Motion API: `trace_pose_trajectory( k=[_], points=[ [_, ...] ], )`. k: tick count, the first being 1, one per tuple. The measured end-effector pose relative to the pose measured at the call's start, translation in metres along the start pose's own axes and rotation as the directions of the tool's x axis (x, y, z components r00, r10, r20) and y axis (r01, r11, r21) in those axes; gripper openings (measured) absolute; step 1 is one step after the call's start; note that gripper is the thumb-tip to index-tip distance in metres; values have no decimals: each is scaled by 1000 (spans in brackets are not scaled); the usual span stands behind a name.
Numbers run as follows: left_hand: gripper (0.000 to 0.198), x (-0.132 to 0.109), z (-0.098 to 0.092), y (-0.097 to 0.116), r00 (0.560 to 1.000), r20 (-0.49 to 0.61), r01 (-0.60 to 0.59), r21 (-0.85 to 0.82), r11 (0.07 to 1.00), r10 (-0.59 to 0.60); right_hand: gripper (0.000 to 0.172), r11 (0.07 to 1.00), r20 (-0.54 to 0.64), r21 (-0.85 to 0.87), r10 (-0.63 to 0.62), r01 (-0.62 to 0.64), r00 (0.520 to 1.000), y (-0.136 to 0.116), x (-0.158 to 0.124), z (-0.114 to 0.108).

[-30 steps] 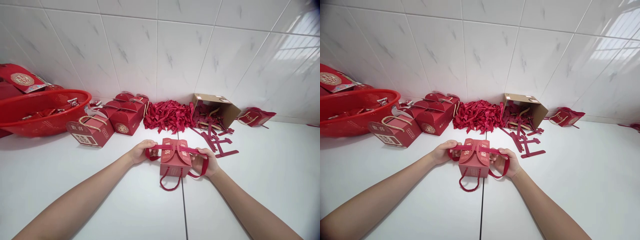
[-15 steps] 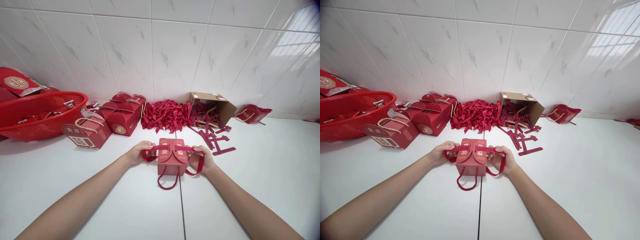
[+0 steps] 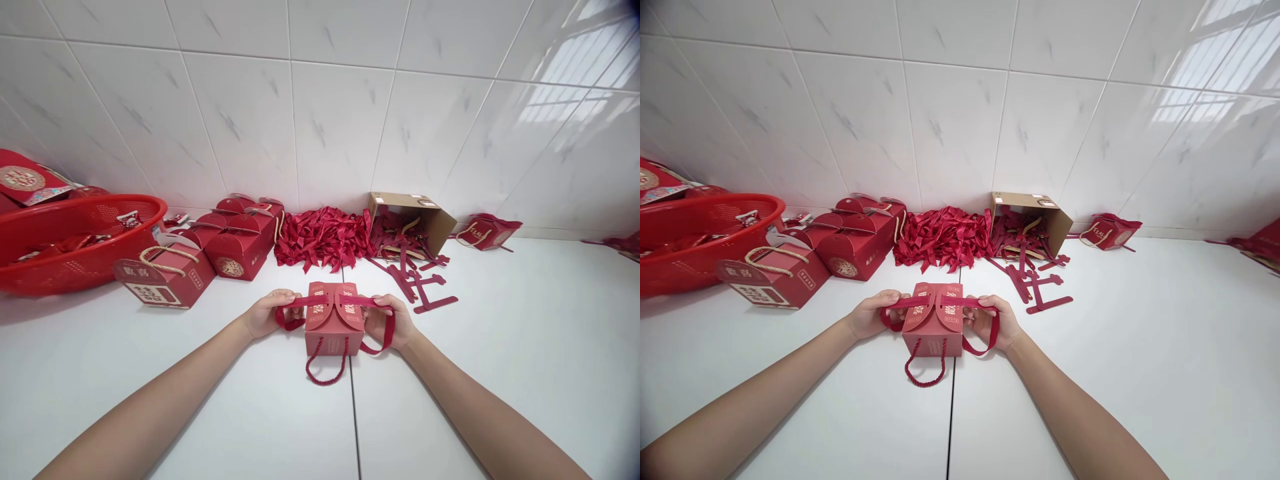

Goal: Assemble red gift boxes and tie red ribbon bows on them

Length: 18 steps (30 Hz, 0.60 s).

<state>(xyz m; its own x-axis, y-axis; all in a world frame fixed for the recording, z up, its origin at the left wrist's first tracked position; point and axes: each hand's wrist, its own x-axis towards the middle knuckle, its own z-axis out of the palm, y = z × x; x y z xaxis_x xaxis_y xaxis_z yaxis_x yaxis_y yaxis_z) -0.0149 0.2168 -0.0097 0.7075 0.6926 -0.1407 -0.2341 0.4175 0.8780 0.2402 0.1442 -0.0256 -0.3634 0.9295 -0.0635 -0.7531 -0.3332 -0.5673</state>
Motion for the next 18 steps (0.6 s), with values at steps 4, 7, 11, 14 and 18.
trace_pose_trajectory(
  k=[4, 7, 11, 14, 18],
  points=[
    [31, 0, 0, 0, 1000, -9, 1, 6, 1000, -1, 39, 1000, -4, -7, -6, 6, 1000, 1, -1, 0],
    [32, 0, -1, -1, 1000, -20, -4, 7, 1000, 4, 41, 1000, -3, -20, -2, 2, 1000, 2, -2, 0],
    [29, 0, -2, -2, 999, -37, -23, 9, 1000, 23, 41, 999, -17, -34, -12, 12, 1000, 3, -4, 0],
    [30, 0, -2, -3, 999, -31, -25, 21, 999, 26, 41, 999, -26, -50, -20, 19, 999, 2, -4, 1],
    [39, 2, -4, -3, 999, 0, -34, 47, 998, 34, 40, 995, -38, -94, -25, 21, 999, 2, -4, 1]
  ],
)
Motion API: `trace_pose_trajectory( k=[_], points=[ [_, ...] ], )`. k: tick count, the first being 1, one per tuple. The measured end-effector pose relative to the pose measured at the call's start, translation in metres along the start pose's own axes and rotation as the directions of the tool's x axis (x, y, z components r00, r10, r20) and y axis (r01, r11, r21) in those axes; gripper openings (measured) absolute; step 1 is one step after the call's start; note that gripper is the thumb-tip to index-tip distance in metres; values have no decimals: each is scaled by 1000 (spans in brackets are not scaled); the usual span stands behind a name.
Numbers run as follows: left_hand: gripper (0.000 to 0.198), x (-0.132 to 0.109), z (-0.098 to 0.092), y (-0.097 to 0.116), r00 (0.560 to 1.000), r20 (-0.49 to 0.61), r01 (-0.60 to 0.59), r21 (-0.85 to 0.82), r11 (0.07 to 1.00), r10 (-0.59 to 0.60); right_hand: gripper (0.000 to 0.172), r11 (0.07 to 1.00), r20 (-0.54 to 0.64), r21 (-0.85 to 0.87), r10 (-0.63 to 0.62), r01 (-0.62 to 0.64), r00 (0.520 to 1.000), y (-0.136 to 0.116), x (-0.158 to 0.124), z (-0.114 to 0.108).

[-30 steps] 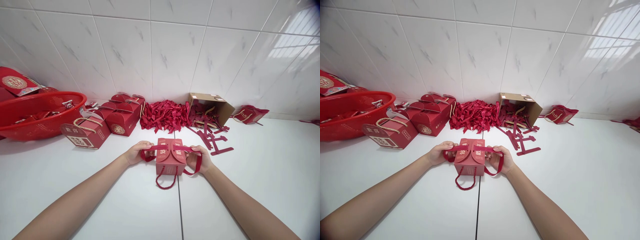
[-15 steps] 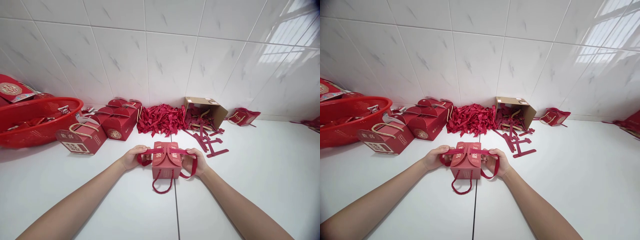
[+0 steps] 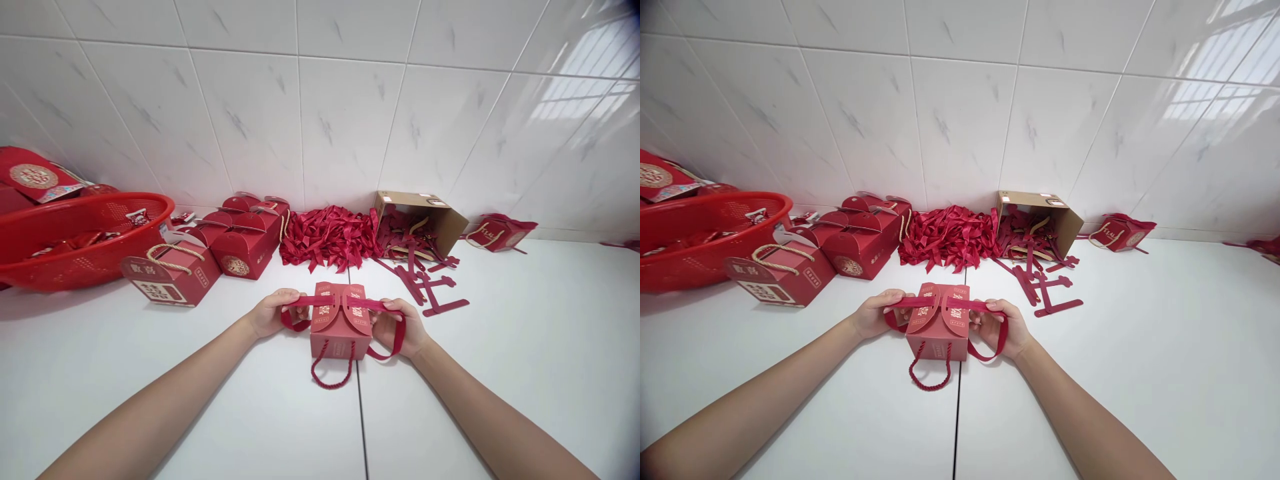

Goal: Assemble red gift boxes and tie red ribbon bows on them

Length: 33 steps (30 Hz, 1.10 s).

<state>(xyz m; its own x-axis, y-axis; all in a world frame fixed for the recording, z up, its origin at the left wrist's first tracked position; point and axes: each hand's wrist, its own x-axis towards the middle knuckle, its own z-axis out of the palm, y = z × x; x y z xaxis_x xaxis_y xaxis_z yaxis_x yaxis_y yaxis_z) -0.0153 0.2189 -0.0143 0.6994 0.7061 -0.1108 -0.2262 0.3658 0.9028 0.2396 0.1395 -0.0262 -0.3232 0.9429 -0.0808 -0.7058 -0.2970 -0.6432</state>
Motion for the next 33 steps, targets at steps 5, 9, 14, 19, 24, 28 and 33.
trace_pose_trajectory(
  k=[5, 9, 14, 19, 24, 28, 33],
  points=[
    [47, 1, -15, 7, 991, 99, 81, 109, 991, -92, 35, 993, -32, -95, -79, 75, 996, -3, 1, -10],
    [44, 0, -26, 16, 970, 142, 162, 240, 957, -200, 32, 972, -9, -224, -76, 73, 997, -8, 0, -18],
    [47, -1, -21, 24, 958, 143, 182, 357, 916, -247, 22, 935, 26, -351, -31, 38, 999, -9, -2, -22],
    [49, -3, -13, 31, 954, 132, 190, 430, 883, -270, 28, 907, 42, -420, -22, 37, 999, -9, 0, -24],
    [49, -5, -13, 31, 955, 122, 196, 430, 882, -271, 25, 880, 51, -474, 8, 18, 999, -10, -1, -25],
    [50, -6, -12, 26, 951, 118, 213, 415, 885, -285, 21, 864, 54, -504, 42, -9, 998, -10, -2, -24],
    [46, -8, -6, 20, 963, 84, 201, 414, 888, -257, 23, 866, 32, -499, 1, 15, 999, -7, -4, -24]
  ],
)
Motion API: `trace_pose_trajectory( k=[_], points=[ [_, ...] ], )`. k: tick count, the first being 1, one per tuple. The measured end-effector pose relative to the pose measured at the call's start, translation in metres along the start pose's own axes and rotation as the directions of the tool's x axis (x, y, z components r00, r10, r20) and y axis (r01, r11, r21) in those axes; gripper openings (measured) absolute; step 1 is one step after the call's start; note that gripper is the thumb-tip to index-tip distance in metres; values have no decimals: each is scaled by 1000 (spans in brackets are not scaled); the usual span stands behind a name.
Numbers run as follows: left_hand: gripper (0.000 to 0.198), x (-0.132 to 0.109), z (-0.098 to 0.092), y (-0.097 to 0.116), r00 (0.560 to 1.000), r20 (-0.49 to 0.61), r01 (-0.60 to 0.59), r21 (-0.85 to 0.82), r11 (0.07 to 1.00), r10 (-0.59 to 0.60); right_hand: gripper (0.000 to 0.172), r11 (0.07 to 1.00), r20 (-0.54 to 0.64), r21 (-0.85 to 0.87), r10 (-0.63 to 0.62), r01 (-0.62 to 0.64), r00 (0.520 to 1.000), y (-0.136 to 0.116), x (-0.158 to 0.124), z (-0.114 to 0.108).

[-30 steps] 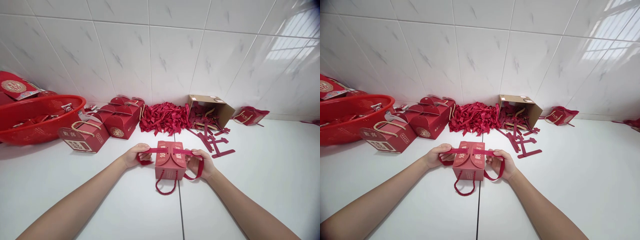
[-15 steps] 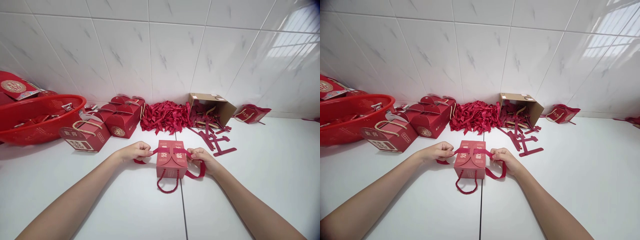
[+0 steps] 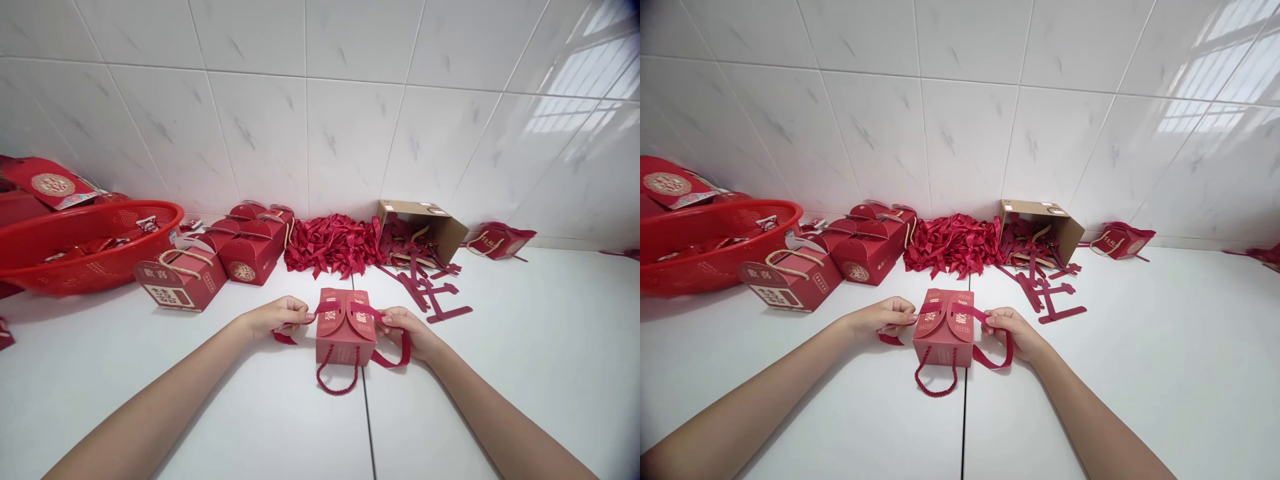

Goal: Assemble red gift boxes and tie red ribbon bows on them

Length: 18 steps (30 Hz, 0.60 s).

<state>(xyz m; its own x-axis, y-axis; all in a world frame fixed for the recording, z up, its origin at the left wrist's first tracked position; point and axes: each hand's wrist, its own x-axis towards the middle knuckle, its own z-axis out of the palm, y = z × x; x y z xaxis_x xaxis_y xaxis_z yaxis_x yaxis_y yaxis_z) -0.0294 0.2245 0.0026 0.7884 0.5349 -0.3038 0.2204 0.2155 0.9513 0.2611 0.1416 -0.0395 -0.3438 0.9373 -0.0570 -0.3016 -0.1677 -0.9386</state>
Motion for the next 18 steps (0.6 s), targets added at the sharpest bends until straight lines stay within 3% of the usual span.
trace_pose_trajectory(
  k=[5, 10, 14, 18],
  points=[
    [36, -2, 0, 3, 995, -84, -51, 11, 999, 52, 25, 997, -91, 64, -26, 32, 996, 1, -6, 6],
    [29, -10, -9, 3, 993, -102, -67, -39, 997, 63, 32, 966, -147, 260, 21, 18, 989, -3, -9, 8],
    [36, -16, -24, 1, 988, -123, -111, -108, 988, 98, 20, 947, -180, 317, -3, 61, 984, -9, -8, -2],
    [39, -21, -37, -2, 989, -104, -119, -151, 981, 104, 21, 947, -258, 283, -74, 148, 963, -16, -9, -18]
  ],
)
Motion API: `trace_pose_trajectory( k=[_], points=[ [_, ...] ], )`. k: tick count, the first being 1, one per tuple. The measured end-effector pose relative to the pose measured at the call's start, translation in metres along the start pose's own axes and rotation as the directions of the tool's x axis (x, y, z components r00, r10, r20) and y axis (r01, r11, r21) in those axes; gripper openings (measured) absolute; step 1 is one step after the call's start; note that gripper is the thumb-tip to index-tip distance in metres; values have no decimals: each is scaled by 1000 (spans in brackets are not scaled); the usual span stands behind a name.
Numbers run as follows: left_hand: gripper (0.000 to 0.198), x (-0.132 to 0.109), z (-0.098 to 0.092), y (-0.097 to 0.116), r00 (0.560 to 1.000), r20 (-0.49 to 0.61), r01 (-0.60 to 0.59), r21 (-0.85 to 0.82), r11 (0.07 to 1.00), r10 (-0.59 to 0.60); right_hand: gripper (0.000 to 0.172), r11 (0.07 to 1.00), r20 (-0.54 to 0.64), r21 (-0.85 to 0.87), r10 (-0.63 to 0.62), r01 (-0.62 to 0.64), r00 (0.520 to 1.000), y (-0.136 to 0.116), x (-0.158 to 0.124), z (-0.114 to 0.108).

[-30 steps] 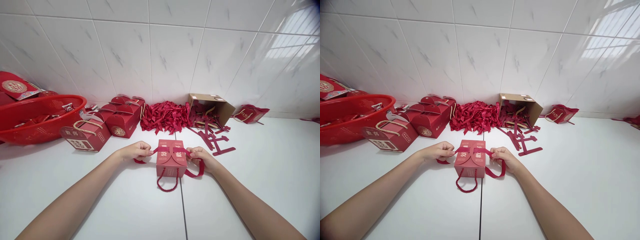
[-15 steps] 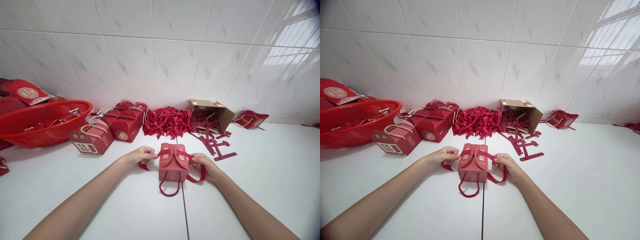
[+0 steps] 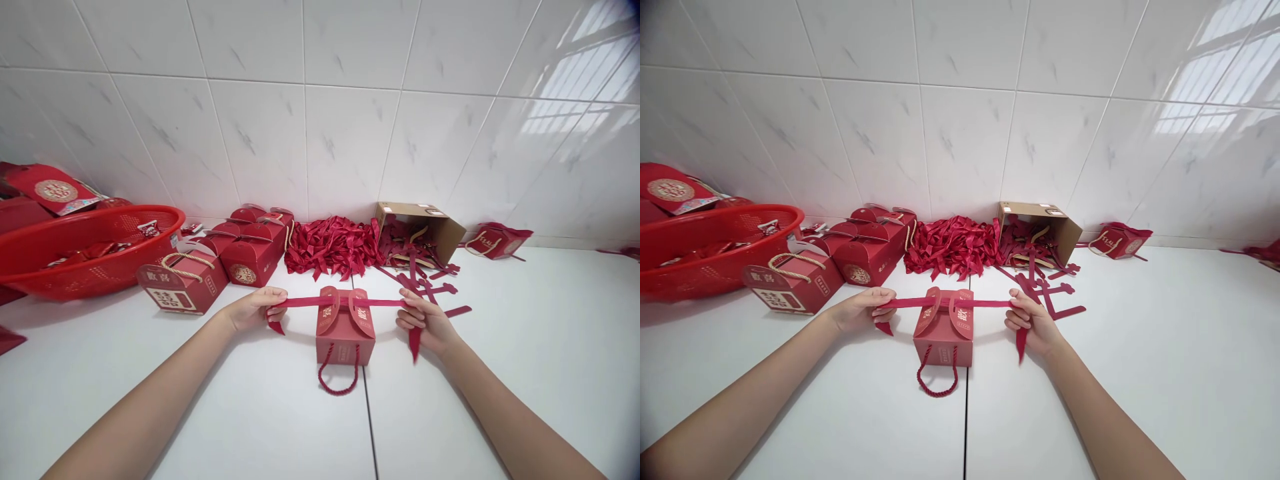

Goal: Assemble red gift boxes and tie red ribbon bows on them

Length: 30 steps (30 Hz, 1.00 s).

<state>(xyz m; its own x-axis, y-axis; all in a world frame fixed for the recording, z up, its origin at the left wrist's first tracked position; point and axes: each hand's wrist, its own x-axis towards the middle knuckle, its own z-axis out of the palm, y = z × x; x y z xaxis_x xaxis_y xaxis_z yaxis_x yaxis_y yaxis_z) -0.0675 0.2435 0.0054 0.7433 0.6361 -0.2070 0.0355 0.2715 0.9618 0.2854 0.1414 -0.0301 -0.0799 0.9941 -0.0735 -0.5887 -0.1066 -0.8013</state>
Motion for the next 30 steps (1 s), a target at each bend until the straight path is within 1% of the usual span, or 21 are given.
trace_pose_trajectory(
  k=[2, 4, 9, 13, 16, 19, 21, 23, 24, 25, 26, 27, 28, 29, 30],
  points=[
    [36, -2, -5, 0, 1000, 8, 14, 3, 1000, -14, 19, 998, -16, -31, -46, 46, 999, -5, 2, -7],
    [36, -4, -9, -1, 1000, 9, 21, 13, 1000, -21, 20, 996, -14, -68, -63, 62, 998, -9, 3, -14],
    [40, -7, -17, -2, 1000, -17, 18, 48, 999, -17, 21, 983, 22, -177, -39, 43, 999, -18, 2, -26],
    [37, -8, -24, -4, 998, -69, 3, 101, 995, 4, 22, 948, 51, -319, 14, 3, 999, -22, 2, -28],
    [36, -7, -25, -4, 991, -129, -17, 156, 988, 38, 23, 902, 21, -431, -9, 17, 1000, -19, 3, -26],
    [29, -1, -17, -5, 977, -196, -36, 231, 972, 83, 21, 834, -48, -549, -107, 63, 993, -8, 4, -18],
    [25, 4, -5, -6, 954, -256, -78, 287, 955, 156, 18, 776, -100, -622, -212, 105, 972, 1, 5, -10],
    [26, 10, 8, -8, 911, -322, -144, 339, 930, 259, 20, 719, -147, -677, -344, 159, 927, 7, 4, 1],
    [26, 12, 15, -8, 879, -356, -182, 363, 914, 316, 21, 673, -159, -713, -428, 196, 890, 8, 2, 6],
    [23, 12, 20, -8, 859, -371, -209, 377, 902, 353, 21, 616, -153, -752, -509, 234, 847, 8, -1, 12],
    [17, 12, 24, -8, 863, -357, -218, 375, 901, 357, 20, 554, -123, -789, -567, 266, 814, 7, -4, 18],
    [13, 11, 27, -7, 889, -316, -210, 362, 908, 331, 15, 496, -68, -816, -593, 298, 802, 6, -8, 23],
    [18, 9, 29, -6, 929, -247, -182, 342, 922, 275, 10, 447, 15, -831, -578, 332, 816, 5, -13, 28],
    [27, 6, 31, -4, 968, -156, -138, 323, 936, 196, 12, 413, 118, -833, -515, 367, 849, 4, -17, 33],
    [31, 3, 33, -2, 992, -58, -86, 313, 946, 109, 20, 399, 229, -826, -405, 397, 885, 5, -21, 38]
  ],
)
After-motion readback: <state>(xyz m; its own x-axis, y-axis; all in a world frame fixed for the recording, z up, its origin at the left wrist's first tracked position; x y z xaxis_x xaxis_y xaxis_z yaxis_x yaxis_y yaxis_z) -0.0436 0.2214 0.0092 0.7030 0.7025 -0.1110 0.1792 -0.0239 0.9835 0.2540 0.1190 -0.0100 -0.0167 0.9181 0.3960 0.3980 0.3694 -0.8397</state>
